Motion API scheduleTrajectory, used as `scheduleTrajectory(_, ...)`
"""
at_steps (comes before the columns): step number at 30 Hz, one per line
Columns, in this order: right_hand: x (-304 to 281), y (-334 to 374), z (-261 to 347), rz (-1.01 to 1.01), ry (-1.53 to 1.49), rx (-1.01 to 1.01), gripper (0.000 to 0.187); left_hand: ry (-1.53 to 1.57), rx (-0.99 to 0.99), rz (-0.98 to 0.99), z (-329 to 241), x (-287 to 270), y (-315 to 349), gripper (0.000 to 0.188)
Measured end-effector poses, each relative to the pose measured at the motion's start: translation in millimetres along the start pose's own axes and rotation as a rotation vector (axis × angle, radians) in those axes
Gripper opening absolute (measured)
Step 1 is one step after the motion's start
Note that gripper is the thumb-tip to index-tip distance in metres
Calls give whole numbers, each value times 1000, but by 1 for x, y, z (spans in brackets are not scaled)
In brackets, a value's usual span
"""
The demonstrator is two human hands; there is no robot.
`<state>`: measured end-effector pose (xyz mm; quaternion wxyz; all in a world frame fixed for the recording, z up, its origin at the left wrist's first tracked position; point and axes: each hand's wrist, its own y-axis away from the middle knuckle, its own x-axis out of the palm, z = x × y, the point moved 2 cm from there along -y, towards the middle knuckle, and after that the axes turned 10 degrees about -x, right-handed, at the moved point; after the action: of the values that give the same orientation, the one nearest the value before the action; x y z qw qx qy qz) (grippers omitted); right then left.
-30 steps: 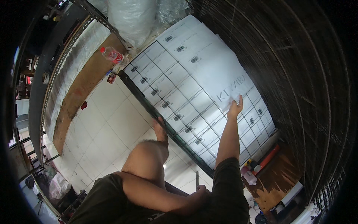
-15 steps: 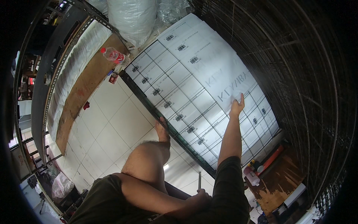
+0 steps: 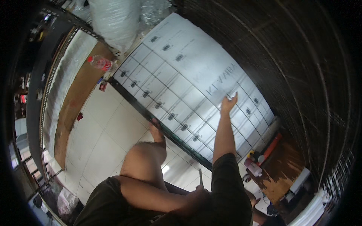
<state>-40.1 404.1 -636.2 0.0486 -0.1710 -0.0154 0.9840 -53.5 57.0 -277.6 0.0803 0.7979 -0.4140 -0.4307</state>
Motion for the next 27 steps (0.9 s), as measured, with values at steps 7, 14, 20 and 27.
scheduleTrajectory(7, -94, 128, 6, 196, 106, -141, 69, 133, 64, 250, 19, -51, 9, 32)
scheduleTrajectory(14, -263, 208, 139, 240, 364, -56, 54, -49, 149, 248, 14, -39, -15, 72)
scheduleTrajectory(20, -433, 250, 284, -170, 598, -425, 48, 21, 177, 178, 5, -44, -27, 81)
scheduleTrajectory(27, -574, 357, 353, -597, 801, -530, 44, -103, -33, 208, -15, -38, -34, 89)
